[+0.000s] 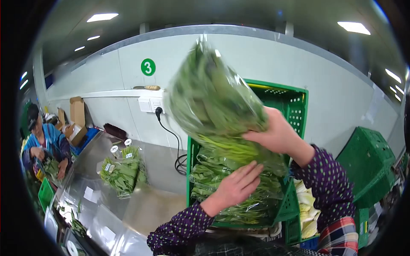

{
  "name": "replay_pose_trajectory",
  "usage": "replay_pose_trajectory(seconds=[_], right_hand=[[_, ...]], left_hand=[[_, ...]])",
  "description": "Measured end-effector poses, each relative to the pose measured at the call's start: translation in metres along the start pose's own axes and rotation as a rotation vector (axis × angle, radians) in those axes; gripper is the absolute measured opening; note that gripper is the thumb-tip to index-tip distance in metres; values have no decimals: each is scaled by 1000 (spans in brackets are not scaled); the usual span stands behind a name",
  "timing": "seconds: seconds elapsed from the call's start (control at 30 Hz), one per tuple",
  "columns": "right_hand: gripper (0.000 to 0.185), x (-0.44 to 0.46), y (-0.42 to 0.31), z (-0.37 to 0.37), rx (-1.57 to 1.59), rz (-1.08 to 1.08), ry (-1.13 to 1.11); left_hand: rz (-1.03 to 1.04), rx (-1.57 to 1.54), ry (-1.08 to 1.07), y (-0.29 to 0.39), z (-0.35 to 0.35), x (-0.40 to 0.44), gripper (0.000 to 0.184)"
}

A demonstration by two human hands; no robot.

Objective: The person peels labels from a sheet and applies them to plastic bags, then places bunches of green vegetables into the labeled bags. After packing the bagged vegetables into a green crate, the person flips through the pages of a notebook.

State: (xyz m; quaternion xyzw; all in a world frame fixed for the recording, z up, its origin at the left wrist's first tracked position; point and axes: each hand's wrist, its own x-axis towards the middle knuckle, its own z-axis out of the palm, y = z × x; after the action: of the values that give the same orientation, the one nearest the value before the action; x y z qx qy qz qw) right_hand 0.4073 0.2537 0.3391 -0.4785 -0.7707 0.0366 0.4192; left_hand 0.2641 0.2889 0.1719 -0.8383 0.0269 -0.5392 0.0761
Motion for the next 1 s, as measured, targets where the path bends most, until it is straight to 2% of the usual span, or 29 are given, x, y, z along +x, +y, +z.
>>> replay_pose_trajectory(seconds=[0.07,0.13,0.17,0.2,0.23,0.27,0.3,0.33,0.37,0.4,0.43,0.47,0.5,0.57,0.63,0.67,0.7,0.73,0.77,0.83,0.9,0.97,1.0], right_hand=[[43,-20,0,-14,-270,-157,214],[53,-37,14,-19,-487,-217,376],[53,-43,22,-18,-482,-219,370],[56,-49,33,-12,-659,-144,327],[59,-52,46,-1,-818,-77,280],[62,-57,70,18,-843,-85,252],[65,-64,95,39,-869,-95,226],[64,-69,110,63,-913,-141,106],[64,-81,131,85,-835,-181,10],[65,-97,155,96,-692,-46,-49],[65,-106,178,101,-562,95,-111],[66,-104,183,95,-506,113,-116],[66,-100,176,84,-458,138,-120],[69,-95,160,73,-486,200,-168],[69,-84,124,59,-491,209,-167],[70,-78,111,56,-493,234,-161],[70,-76,107,56,-506,222,-168],[68,-79,103,57,-434,286,-42],[66,-82,101,60,-358,355,85],[63,-87,94,69,-361,351,84],[60,-86,85,77,-364,339,96],[50,-80,73,84,-450,156,96],[50,-79,68,84,-452,155,99]], left_hand=[[-7,-23,3,5,2,-11,22],[-364,-42,6,11,-9,-50,28],[-453,-9,61,9,-14,-71,32],[-546,30,112,7,-18,-89,36],[-643,44,159,8,-24,-105,34],[-755,94,209,10,-38,-120,32],[-1049,4,465,-3,-37,-138,27],[-1161,14,609,-20,-39,-169,23],[-1353,-103,808,-37,-50,-190,24],[-1517,-244,1019,-56,-62,-210,26],[-1644,-232,1109,-76,-71,-249,25],[-1764,-236,1204,-97,-84,-291,25],[-1755,-219,1232,-114,-100,-326,25],[-1896,-236,1423,-140,-131,-386,44],[-1955,156,1520,-167,-156,-419,46],[-1951,143,1545,-181,-167,-431,46],[-1944,526,1465,-192,-175,-441,46],[-1905,901,1347,-202,-180,-449,45],[-1916,896,1346,-205,-187,-445,45],[-1945,-155,1546,-203,-203,-428,42],[-1969,-198,1561,-211,-199,-431,38],[-1988,-244,1582,-217,-195,-436,35],[-2002,-62,1376,-218,-200,-442,28]])
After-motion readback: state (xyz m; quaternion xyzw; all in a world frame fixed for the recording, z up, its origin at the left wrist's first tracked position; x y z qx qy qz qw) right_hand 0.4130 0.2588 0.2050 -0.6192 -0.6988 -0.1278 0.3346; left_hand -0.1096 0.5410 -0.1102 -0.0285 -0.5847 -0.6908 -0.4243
